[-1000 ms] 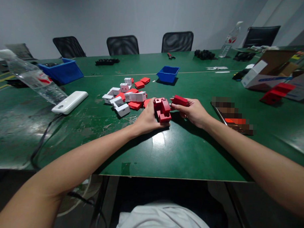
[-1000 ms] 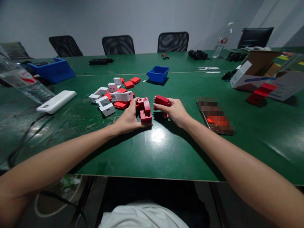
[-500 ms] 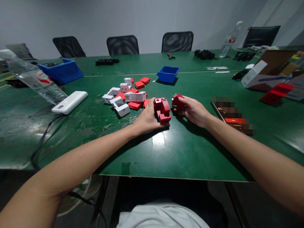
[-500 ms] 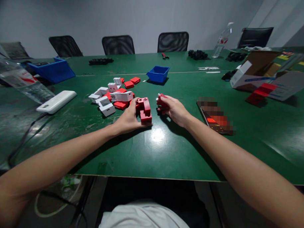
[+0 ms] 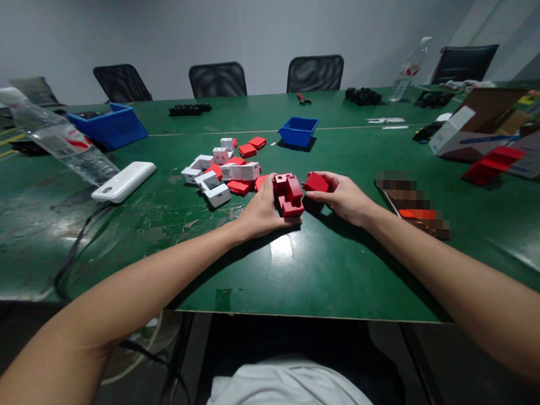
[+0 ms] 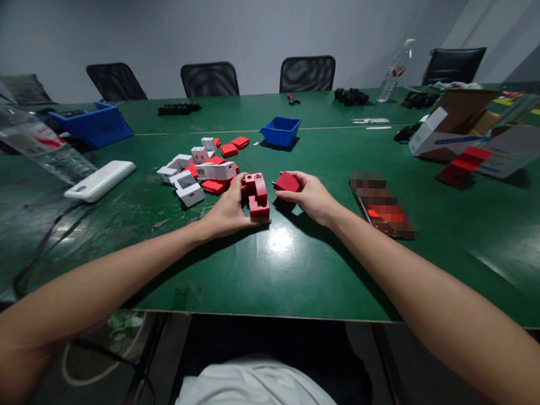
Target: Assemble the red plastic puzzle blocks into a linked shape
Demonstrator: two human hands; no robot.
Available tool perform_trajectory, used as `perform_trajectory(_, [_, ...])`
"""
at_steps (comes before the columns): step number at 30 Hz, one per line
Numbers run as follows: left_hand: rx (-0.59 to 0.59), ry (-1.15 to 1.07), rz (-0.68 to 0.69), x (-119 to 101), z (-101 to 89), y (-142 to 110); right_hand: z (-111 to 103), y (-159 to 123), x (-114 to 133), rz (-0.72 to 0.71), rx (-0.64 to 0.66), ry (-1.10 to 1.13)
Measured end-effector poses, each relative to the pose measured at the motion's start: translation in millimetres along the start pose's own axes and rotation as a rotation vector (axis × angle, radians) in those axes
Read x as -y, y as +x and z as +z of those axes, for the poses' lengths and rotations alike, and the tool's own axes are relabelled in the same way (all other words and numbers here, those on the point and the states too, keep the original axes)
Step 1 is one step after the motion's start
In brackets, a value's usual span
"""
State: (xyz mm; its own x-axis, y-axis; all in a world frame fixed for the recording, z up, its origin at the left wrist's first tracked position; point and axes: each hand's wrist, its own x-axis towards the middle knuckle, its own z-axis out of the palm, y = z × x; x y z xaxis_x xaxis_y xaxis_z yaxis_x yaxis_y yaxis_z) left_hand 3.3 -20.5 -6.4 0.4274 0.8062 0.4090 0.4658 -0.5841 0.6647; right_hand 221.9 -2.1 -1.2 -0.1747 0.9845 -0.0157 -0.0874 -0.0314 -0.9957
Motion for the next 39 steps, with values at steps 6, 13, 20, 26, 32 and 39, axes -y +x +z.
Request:
perform_trajectory(6, [-0.001,-0.018,0.012,0.2,0.3,0.2,3.5,-3.3,3.4,-0.028,0.012,-0.037])
perform_trajectory(13, [0.002,-0.021,0.006,-0.2,0.5,0.6,1.0,0.2,0.7,-0.020,0.003,-0.009])
perform_trajectory(20, [0.005,-0.009,-0.010,-0.4,0.4,0.2,0.6,-2.0,1.6,-0.044,-0.007,-0.026])
perform_trajectory(26, [0.014,-0.020,-0.016,-1.7,0.1,0.8,3.4,-5.5,5.9,0.002,-0.010,-0.033])
perform_trajectory(32, [0.018,-0.007,-0.010,-3.0,-0.5,-0.1,1.8,-4.1,4.8,-0.045,-0.026,-0.082])
perform_trajectory(39, [0.052,0.019,0.022,-3.8,0.4,-0.3,2.3,-4.3,4.0,-0.066,0.012,-0.040])
